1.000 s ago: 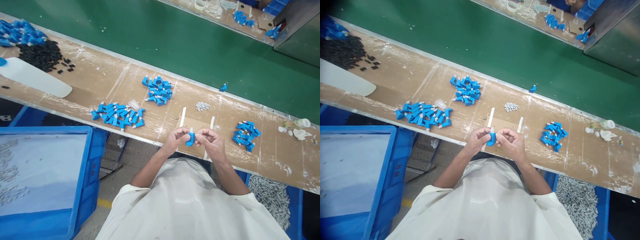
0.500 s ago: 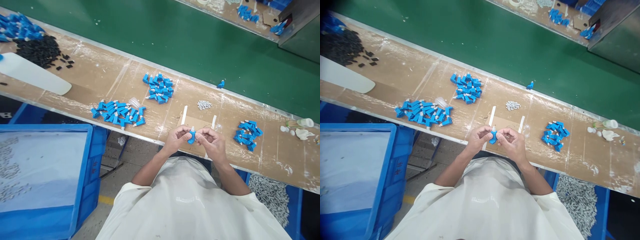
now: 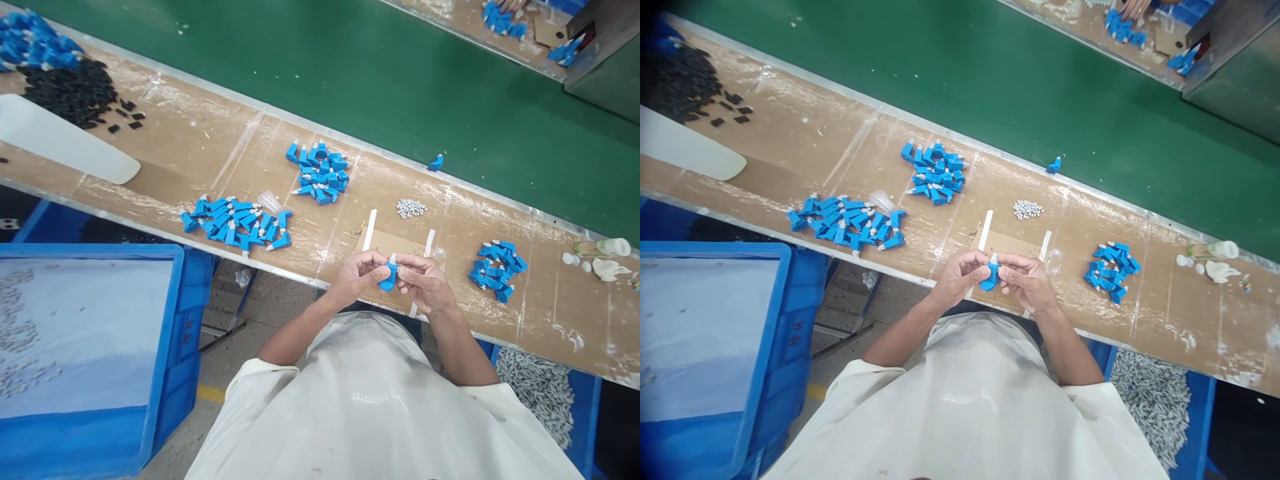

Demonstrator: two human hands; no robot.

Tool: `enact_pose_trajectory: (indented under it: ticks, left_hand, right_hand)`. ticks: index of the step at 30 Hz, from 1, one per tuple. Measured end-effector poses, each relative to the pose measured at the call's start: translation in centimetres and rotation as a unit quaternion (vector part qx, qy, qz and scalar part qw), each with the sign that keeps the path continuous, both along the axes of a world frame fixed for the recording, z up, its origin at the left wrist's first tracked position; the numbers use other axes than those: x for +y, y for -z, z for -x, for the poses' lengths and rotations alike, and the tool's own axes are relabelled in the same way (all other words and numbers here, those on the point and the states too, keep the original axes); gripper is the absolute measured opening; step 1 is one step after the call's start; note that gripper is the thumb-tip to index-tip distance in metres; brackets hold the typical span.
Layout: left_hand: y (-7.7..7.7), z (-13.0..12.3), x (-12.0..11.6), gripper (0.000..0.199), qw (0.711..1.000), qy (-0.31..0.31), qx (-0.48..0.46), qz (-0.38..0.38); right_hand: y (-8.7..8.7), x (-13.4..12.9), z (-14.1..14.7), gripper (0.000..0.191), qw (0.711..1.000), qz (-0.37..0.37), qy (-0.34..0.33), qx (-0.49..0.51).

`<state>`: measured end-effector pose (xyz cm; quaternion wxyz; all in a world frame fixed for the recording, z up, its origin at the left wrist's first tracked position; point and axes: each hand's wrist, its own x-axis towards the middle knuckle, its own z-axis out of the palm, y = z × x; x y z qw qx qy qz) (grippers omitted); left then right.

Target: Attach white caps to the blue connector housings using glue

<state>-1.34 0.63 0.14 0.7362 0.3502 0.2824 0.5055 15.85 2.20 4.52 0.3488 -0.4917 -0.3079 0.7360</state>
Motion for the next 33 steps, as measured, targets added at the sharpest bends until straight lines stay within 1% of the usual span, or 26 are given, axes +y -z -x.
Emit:
enact_pose_trajectory:
  ticks: [4, 8, 12, 17, 21, 24, 26, 27, 28, 29, 31, 32, 33]
  left_hand:
    - [-0.5, 0.0, 0.1, 0.042, 1.0, 0.018, 0.005, 0.004]
    - [-1.1, 0.2, 0.5, 0.046, 0.999, 0.032, 0.035, 0.008]
    - [-1.3, 0.5, 0.8, 0.049, 0.998, 0.039, 0.053, 0.004]
    - [-1.5, 0.5, 1.1, 0.05, 0.997, 0.035, 0.069, 0.007]
    - [-1.5, 0.4, 1.2, 0.05, 0.996, 0.038, 0.082, 0.017]
    - [-1.5, 1.0, 1.7, 0.052, 0.994, 0.039, 0.104, 0.019]
    - [-1.6, 2.1, 2.9, 0.053, 0.989, 0.014, 0.148, 0.015]
    - [-1.7, 2.9, 3.9, 0.052, 0.983, -0.017, 0.184, 0.009]
    - [-1.8, 3.8, 5.2, 0.05, 0.972, -0.063, 0.226, -0.001]
    - [-1.9, 4.8, 6.7, 0.047, 0.955, -0.116, 0.272, -0.012]
    - [-2.2, 7.2, 10.1, 0.038, 0.906, -0.212, 0.366, -0.031]
    - [-2.4, 8.5, 11.8, 0.034, 0.884, -0.233, 0.405, -0.028]
    - [-2.5, 9.7, 13.3, 0.029, 0.865, -0.238, 0.441, -0.02]
  right_hand:
    - [0.4, -0.1, -0.3, 0.042, 0.999, 0.03, 0.015, 0.027]
    - [0.9, -0.1, -0.3, 0.039, 0.998, 0.038, 0.029, 0.046]
    - [1.6, 0.0, -0.2, 0.04, 0.996, 0.049, 0.027, 0.063]
    - [1.9, 0.4, -0.4, 0.042, 0.995, 0.068, 0.011, 0.076]
    - [1.7, 1.2, -0.3, 0.045, 0.994, 0.08, -0.007, 0.077]
    - [1.3, 1.9, -0.4, 0.049, 0.995, 0.066, -0.029, 0.072]
    - [0.9, 2.2, -0.8, 0.052, 0.996, 0.044, -0.035, 0.065]
    - [0.7, 2.2, -1.1, 0.054, 0.997, 0.031, -0.034, 0.061]
    - [0.4, 2.3, -1.4, 0.055, 0.998, 0.018, -0.032, 0.056]
    - [0.2, 2.3, -1.8, 0.055, 0.998, 0.006, -0.029, 0.048]
    - [-0.2, 2.2, -2.5, 0.051, 0.999, -0.011, -0.023, 0.028]
    - [-0.2, 2.1, -2.9, 0.05, 0.999, -0.016, -0.021, 0.019]
    - [-0.3, 2.0, -3.3, 0.049, 1.0, -0.019, -0.022, 0.009]
